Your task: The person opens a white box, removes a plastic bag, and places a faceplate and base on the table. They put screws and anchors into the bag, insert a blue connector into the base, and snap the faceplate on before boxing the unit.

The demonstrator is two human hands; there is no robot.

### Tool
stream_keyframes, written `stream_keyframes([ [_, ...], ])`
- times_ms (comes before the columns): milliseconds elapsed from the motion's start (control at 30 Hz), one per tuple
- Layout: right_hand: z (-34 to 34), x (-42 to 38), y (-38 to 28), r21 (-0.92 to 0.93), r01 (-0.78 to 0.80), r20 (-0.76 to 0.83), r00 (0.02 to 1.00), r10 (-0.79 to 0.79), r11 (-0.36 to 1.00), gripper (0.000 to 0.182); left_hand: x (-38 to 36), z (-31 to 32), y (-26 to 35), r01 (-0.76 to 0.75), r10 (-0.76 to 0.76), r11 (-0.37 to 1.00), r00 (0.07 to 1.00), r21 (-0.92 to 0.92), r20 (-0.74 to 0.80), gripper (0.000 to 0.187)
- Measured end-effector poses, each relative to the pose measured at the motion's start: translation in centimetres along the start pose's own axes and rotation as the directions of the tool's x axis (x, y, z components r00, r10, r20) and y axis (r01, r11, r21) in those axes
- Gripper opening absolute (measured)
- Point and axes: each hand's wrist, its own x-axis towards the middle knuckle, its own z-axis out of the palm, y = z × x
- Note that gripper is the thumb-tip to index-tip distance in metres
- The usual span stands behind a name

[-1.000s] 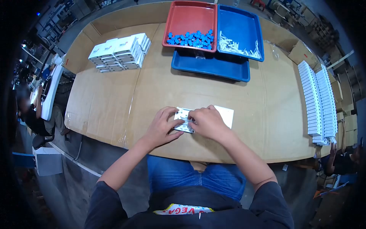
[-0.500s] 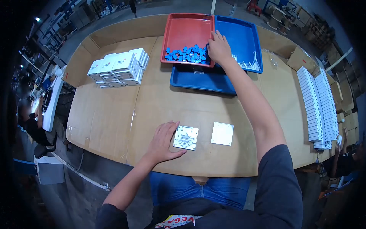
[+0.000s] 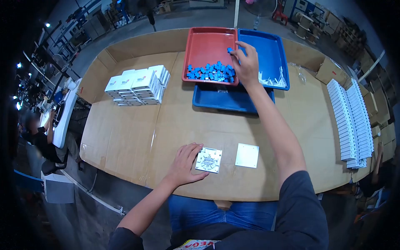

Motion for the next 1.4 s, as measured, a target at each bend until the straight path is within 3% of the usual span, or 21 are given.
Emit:
stream_keyframes([
  [167,-9.0,0.6,-8.2,0.026,0.155,-0.275,0.951,-0.142,0.988,0.030,0.0,-0.1,0.5,-0.006,0.006,1.000,1.000,0.009,0.018,0.093],
  [300,-14.5,0.1,-11.5,0.030,0.232,-0.347,0.915,-0.208,0.972,0.037,0.0,0.1,0.8,-0.027,0.027,1.000,1.000,0.013,0.000,0.091],
  [500,-20.2,-0.4,-12.7,-0.016,0.271,-0.331,0.907,-0.261,0.962,0.040,0.5,0.3,3.0,-0.027,0.028,1.000,1.000,0.013,-0.011,0.091],
  [633,-21.0,-1.6,-12.5,0.115,0.064,-0.283,0.959,-0.029,0.991,0.031,-0.2,2.2,5.3,0.065,-0.065,0.998,0.998,-0.010,-0.008,0.094],
  [667,-20.3,-3.2,-12.1,0.251,-0.079,-0.166,0.978,0.124,0.965,0.024,-0.5,2.6,5.7,0.103,-0.103,0.995,0.995,-0.007,-0.005,0.095],
  [700,-19.7,-5.3,-12.5,0.408,-0.363,0.055,0.926,0.374,0.838,0.016,-1.3,2.9,6.3,0.133,-0.133,0.991,0.991,-0.004,-0.009,0.097],
  [767,-18.4,-10.6,-12.9,0.463,-0.753,0.424,0.652,0.629,0.468,0.016,-1.4,3.3,6.9,0.175,-0.174,0.985,0.983,0.009,-0.056,0.101],
  [867,-18.2,-16.1,-16.1,0.465,-0.885,0.659,0.361,0.660,0.020,0.025,-2.3,4.3,6.5,0.237,-0.238,0.971,0.969,-0.025,-0.070,0.106],
  [1000,-17.5,-19.5,-19.8,0.448,-0.842,0.717,0.139,0.683,-0.299,0.035,-2.2,4.9,6.1,0.238,-0.240,0.971,0.967,-0.026,-0.087,0.105],
  [1100,-16.9,-19.9,-20.4,0.497,-0.837,0.706,0.236,0.667,-0.229,0.036,-2.1,4.7,6.2,0.235,-0.235,0.972,0.971,0.008,-0.045,0.104],
  [1200,-17.0,-19.1,-20.7,0.348,-0.934,0.767,0.235,0.597,-0.079,0.035,-2.1,4.7,6.1,0.232,-0.231,0.973,0.972,0.000,-0.038,0.103],
  [1233,-16.9,-18.7,-20.7,0.335,-0.927,0.737,0.369,0.567,0.167,0.035,-2.1,4.6,6.1,0.228,-0.228,0.974,0.973,-0.006,-0.042,0.104],
  [1300,-16.6,-18.3,-20.9,0.279,-0.740,0.693,0.597,0.405,0.612,0.035,-2.1,4.6,6.0,0.225,-0.226,0.974,0.973,-0.015,-0.051,0.104],
  [1400,-15.7,-18.6,-21.8,0.286,-0.718,0.693,0.612,0.381,0.634,0.038,-2.2,4.7,5.8,0.238,-0.239,0.971,0.970,-0.031,-0.046,0.105],
])
